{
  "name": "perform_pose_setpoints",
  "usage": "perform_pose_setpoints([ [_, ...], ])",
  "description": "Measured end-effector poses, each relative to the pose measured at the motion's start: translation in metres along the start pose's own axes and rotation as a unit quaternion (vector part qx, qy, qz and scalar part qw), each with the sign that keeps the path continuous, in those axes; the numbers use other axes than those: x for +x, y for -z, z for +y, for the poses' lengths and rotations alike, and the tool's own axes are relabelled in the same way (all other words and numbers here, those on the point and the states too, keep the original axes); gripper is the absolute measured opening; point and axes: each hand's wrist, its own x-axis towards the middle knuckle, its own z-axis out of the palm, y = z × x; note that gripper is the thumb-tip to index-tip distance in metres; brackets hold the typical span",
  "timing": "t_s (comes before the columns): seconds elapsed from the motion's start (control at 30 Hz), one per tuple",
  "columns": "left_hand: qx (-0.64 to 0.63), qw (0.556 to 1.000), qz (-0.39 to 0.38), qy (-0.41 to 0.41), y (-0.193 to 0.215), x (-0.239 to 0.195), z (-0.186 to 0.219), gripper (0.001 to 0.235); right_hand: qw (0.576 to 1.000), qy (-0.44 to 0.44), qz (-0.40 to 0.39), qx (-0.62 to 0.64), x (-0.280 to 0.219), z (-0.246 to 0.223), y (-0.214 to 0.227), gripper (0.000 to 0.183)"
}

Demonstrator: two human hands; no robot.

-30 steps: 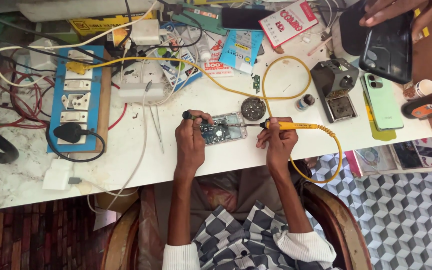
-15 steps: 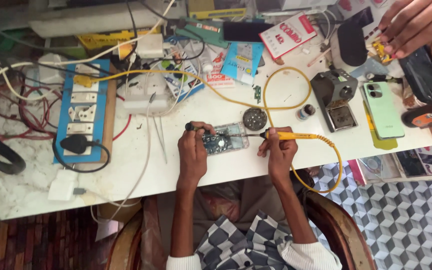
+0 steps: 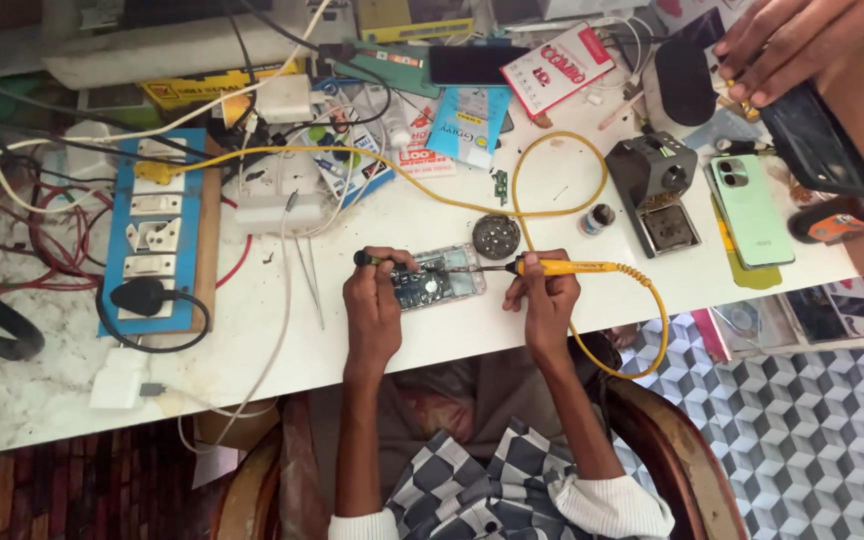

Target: The person uses a soldering iron and a screwdriver to work on a small circuit board placed on a cluttered workbench. They repeatedly apply the soldering iron to specific points on the board while holding it steady with the screwdriver.

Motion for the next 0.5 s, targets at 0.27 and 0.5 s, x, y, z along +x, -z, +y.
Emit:
perform_pose_setpoints([
  [0.27, 0.020, 0.999, 0.016, -0.022, -0.001, -0.001, -0.013, 0.027, 1.000, -0.001, 0.014, -0.023, -0.005, 0.001, -0.001, 0.023],
  [0.5, -0.022, 0.999, 0.015, -0.032, -0.002, 0.000, -0.014, 0.029, 0.999, -0.028, 0.031, -0.021, -0.002, -0.004, -0.006, 0.020],
])
